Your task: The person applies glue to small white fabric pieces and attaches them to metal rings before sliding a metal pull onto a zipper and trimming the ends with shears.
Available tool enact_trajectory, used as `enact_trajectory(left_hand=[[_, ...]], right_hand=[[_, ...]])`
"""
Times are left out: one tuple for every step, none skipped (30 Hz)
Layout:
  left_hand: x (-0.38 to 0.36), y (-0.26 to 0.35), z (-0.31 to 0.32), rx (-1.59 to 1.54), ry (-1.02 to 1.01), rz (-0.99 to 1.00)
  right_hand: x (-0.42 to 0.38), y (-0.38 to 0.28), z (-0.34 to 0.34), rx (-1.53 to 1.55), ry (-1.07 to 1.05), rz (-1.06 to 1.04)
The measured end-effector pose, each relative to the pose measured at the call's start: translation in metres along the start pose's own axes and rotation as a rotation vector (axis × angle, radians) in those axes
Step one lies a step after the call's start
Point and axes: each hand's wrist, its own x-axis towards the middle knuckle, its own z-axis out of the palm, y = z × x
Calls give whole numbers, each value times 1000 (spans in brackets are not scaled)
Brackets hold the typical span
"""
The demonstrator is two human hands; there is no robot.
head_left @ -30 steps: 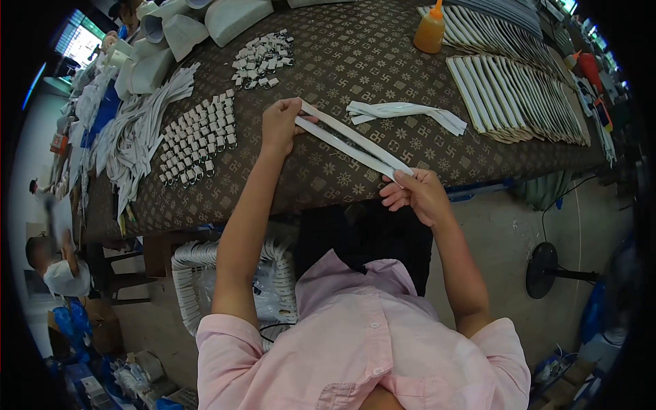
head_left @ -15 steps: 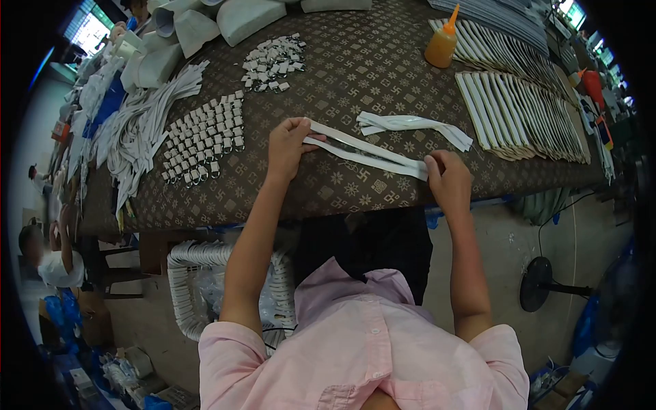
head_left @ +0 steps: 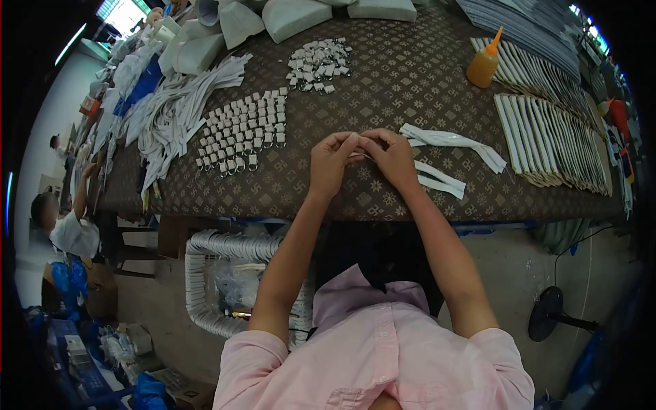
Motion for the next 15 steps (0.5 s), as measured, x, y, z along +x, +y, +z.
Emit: enact_trajectory(left_hand=[[0,2,3,5,5,9],[-1,1,3,1,10,-11],[0,2,1,-14,-19,-15],[1,2,0,-30,-48,-15],[2,1,-1,-34,-43,-25],[2,1,-3,-57,-61,-35],[3,2,-5,-80,-79,-40],[3,2,-4,-83,-71,-36],[3,2,-3,-78,-60,-51],[2,3,-3,-73,-50,-69],[1,3,-3,-74,-45,-73],[1,3,-4,-93,-50,-74],[2,3,-3,-111,-56,-74],[2,3,-2,-114,-56,-77],[2,2,-1,-72,-25,-68]], right_hand=[[-1,3,0,0,-5,21],[-2,7,0,48,11,33],[-3,10,-1,95,32,41],[-4,7,-2,97,52,51],[-5,7,-3,94,48,62],[-5,8,-3,103,43,40],[-4,7,-2,112,35,12],[-3,7,-1,112,27,11],[-3,6,0,92,36,-3],[-4,5,1,73,47,-13],[-4,6,1,73,43,-9],[-4,6,1,69,41,3],[-4,5,0,64,41,13],[-5,4,-1,61,41,16],[-6,2,-1,75,31,13]])
